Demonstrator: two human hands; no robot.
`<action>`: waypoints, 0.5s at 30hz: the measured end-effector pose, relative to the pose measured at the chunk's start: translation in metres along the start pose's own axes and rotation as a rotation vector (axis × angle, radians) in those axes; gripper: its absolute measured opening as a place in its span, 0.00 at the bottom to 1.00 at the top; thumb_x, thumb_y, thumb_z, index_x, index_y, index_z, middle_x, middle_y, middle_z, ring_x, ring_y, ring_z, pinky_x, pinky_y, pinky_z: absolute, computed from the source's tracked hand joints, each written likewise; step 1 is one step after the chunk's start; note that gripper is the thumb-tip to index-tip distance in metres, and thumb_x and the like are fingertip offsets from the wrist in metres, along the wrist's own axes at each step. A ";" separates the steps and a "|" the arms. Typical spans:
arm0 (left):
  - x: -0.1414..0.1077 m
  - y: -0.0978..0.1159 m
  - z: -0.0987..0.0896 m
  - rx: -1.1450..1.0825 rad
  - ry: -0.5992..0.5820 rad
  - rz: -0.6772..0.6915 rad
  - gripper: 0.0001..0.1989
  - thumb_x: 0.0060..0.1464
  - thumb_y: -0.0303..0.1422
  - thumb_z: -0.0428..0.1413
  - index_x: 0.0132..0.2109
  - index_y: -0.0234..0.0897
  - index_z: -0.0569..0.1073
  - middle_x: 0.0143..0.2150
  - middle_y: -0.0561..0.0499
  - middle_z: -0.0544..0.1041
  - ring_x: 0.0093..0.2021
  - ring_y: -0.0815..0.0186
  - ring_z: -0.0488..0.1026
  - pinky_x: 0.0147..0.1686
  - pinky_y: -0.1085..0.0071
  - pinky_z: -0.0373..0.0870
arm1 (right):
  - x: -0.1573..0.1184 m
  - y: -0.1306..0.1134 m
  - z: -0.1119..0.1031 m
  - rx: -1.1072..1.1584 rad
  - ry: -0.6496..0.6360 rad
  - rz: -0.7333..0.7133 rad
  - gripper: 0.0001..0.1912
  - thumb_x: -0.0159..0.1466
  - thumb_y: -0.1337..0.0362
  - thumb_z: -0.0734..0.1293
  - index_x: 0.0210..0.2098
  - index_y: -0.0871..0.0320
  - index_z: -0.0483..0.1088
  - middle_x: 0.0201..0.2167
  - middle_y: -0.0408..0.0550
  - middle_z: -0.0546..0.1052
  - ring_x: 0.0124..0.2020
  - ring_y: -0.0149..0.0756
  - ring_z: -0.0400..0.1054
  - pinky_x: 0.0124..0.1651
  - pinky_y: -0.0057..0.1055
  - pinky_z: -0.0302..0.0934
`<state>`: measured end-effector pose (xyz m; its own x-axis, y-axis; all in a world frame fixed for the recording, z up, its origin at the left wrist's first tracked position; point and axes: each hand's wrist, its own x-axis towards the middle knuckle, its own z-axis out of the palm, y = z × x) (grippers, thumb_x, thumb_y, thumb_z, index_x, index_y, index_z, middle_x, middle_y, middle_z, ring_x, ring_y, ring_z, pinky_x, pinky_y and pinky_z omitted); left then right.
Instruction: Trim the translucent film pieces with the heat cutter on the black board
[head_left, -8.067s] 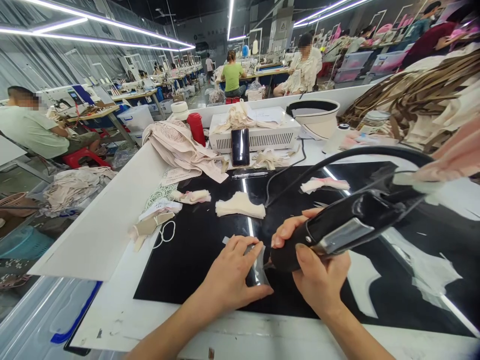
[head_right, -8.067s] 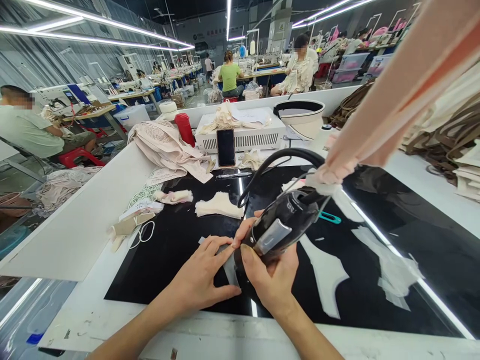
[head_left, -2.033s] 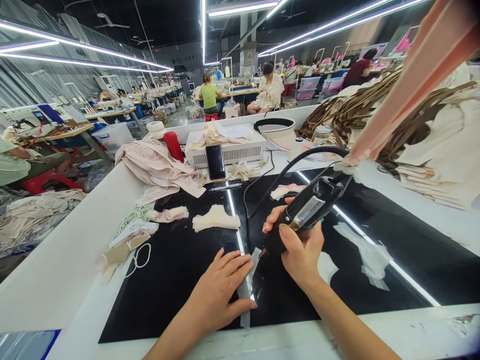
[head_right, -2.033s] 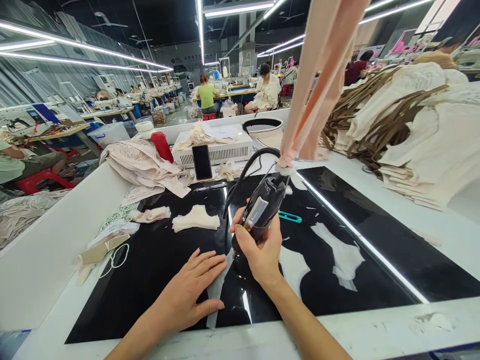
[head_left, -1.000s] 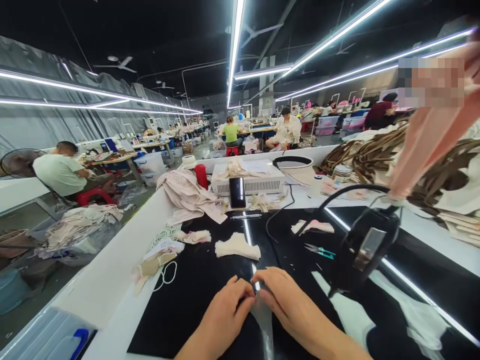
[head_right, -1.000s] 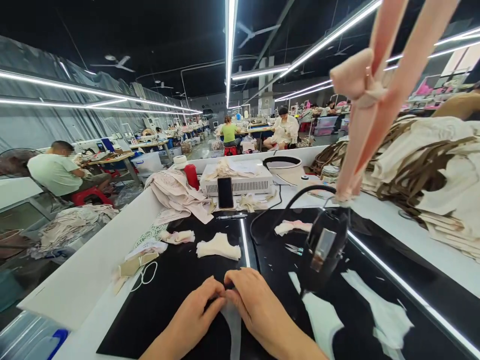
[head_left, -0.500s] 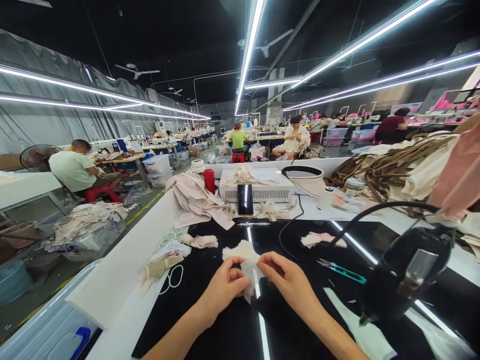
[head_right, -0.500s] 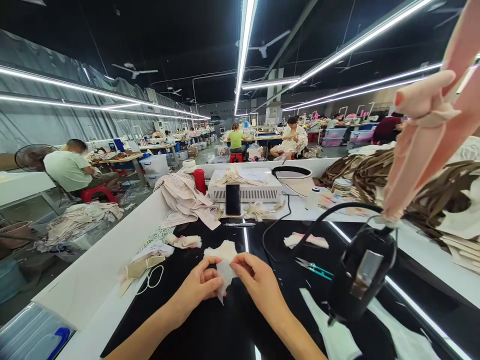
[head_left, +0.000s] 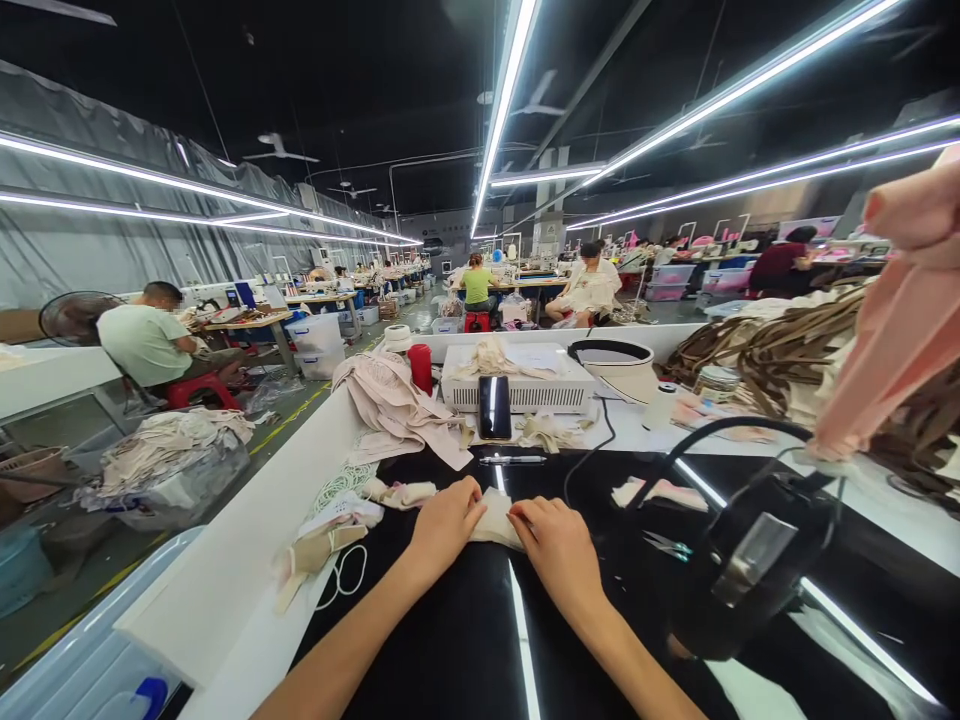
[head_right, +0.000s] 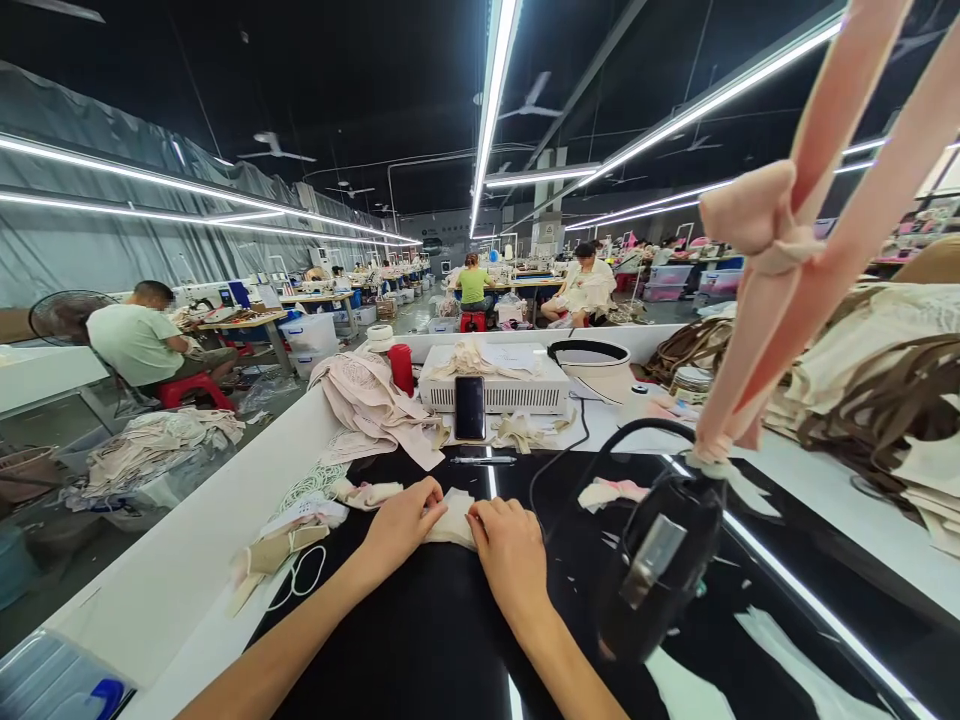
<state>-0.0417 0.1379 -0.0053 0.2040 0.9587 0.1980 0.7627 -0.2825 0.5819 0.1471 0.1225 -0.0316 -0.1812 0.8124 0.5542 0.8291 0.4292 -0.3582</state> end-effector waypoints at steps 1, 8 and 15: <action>0.001 -0.001 0.003 0.053 -0.012 0.011 0.06 0.66 0.33 0.57 0.46 0.36 0.74 0.41 0.50 0.77 0.42 0.61 0.75 0.47 0.60 0.72 | -0.001 0.001 0.002 -0.031 0.002 -0.013 0.14 0.74 0.64 0.61 0.36 0.55 0.77 0.31 0.48 0.79 0.36 0.43 0.70 0.41 0.38 0.56; 0.001 -0.005 0.015 0.262 -0.021 0.100 0.05 0.66 0.32 0.59 0.44 0.34 0.76 0.45 0.48 0.78 0.48 0.59 0.75 0.52 0.56 0.73 | -0.006 -0.003 0.009 -0.137 0.035 -0.093 0.09 0.69 0.71 0.65 0.34 0.56 0.76 0.34 0.50 0.80 0.38 0.46 0.72 0.45 0.42 0.61; -0.009 0.000 0.002 0.244 0.081 0.204 0.06 0.64 0.25 0.56 0.41 0.38 0.77 0.52 0.46 0.76 0.54 0.56 0.72 0.56 0.56 0.69 | -0.040 -0.029 -0.035 0.009 -0.028 -0.320 0.11 0.66 0.71 0.67 0.43 0.49 0.74 0.45 0.45 0.82 0.47 0.41 0.76 0.51 0.35 0.69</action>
<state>-0.0425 0.1297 -0.0086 0.3256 0.8747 0.3591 0.8376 -0.4430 0.3197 0.1492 0.0638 -0.0173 -0.4464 0.6461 0.6191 0.7229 0.6682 -0.1760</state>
